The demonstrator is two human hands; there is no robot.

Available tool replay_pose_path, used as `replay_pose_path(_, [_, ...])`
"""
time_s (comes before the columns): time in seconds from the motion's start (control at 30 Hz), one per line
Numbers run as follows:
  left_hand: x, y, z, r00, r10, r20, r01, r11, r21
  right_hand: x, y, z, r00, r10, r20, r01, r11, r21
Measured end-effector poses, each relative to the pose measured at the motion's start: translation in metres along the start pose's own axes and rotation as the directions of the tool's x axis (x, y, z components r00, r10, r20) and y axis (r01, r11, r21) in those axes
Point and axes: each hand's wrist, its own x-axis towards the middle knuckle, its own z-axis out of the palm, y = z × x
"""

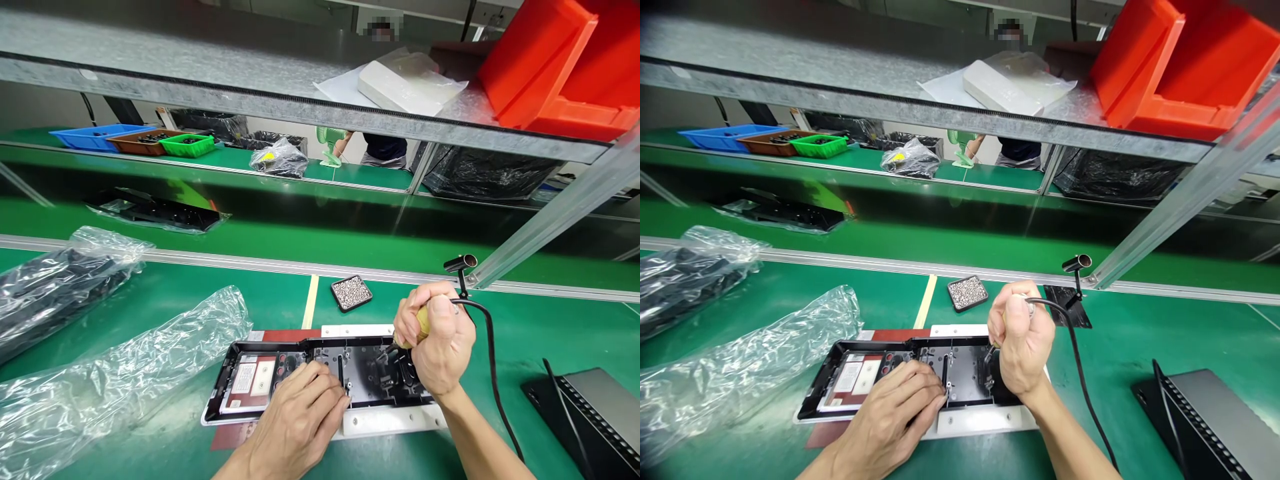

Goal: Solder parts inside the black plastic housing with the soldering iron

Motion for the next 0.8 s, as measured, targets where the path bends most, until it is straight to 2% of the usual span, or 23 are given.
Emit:
replay_pose_path(0.63, [0.0045,0.0013,0.0005,0.998,0.029,-0.048,-0.029,1.0,0.009,-0.0011,0.0002,-0.0034,1.0,0.004,0.009,-0.004,1.0,-0.012])
replay_pose_path(0.8, [0.0051,-0.0041,-0.0006,0.998,0.035,-0.054,-0.033,0.999,0.035,0.0022,0.0044,-0.0035,1.0,0.019,0.002,-0.019,1.0,0.022])
